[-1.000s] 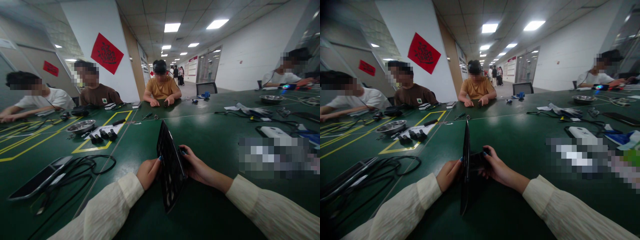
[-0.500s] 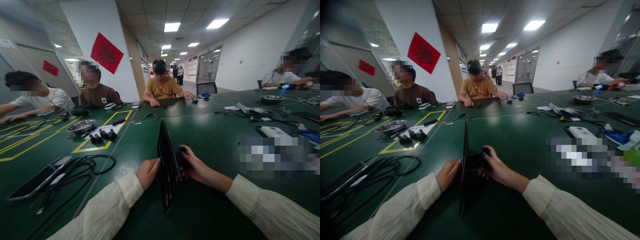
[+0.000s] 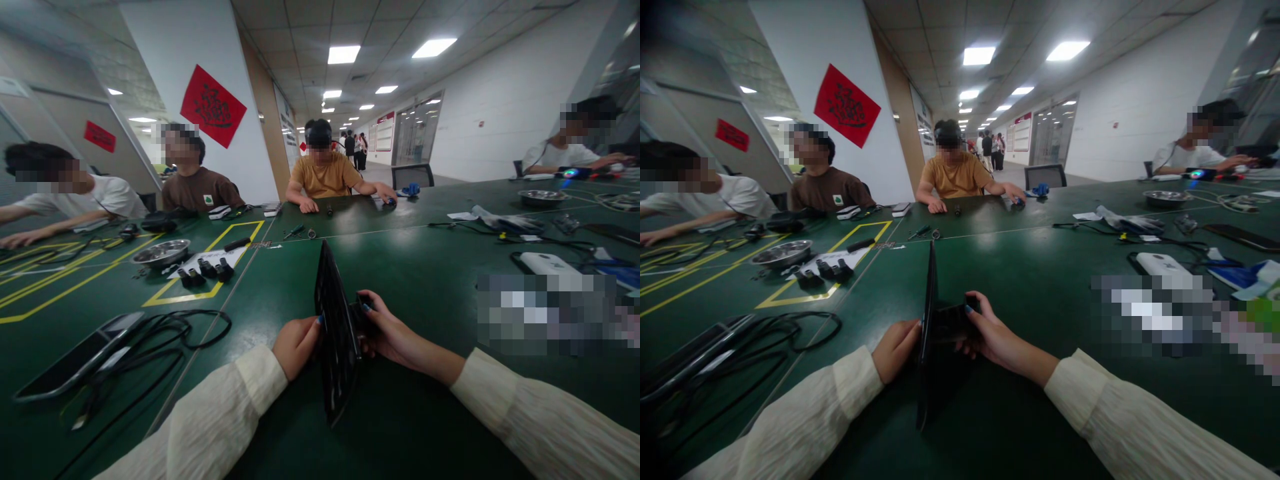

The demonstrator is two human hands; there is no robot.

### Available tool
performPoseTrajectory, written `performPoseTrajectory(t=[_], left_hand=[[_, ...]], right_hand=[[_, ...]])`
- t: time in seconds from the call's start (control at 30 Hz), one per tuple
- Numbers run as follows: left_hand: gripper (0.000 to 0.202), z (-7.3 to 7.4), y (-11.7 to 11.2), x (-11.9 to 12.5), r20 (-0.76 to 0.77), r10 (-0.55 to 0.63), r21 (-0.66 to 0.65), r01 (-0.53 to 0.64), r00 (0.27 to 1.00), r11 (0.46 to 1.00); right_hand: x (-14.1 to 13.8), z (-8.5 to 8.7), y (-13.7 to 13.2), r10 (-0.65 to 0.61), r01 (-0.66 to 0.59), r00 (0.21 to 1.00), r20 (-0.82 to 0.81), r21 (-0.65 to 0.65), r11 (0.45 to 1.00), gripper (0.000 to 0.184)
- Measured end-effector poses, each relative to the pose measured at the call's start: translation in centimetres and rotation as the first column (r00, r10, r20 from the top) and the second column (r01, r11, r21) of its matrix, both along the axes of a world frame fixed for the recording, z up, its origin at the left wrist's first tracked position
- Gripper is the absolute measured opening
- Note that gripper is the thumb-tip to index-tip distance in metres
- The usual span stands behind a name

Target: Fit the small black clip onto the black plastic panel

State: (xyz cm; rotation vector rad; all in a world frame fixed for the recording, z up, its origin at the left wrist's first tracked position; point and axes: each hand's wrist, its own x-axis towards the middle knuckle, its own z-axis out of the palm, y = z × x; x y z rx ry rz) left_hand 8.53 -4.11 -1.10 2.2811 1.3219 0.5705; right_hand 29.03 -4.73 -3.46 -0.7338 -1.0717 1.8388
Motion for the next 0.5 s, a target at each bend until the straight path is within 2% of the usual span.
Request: performPoseTrajectory(t=[0.5], left_hand=[[0.050, -0.12, 0.03, 0.01, 0.010, -0.034, -0.004, 0.034, 0.999, 0.999]], right_hand=[[-0.03, 0.15, -0.11, -0.006, 0.006, 1.000, 0.024, 0.006, 1.000, 0.056]])
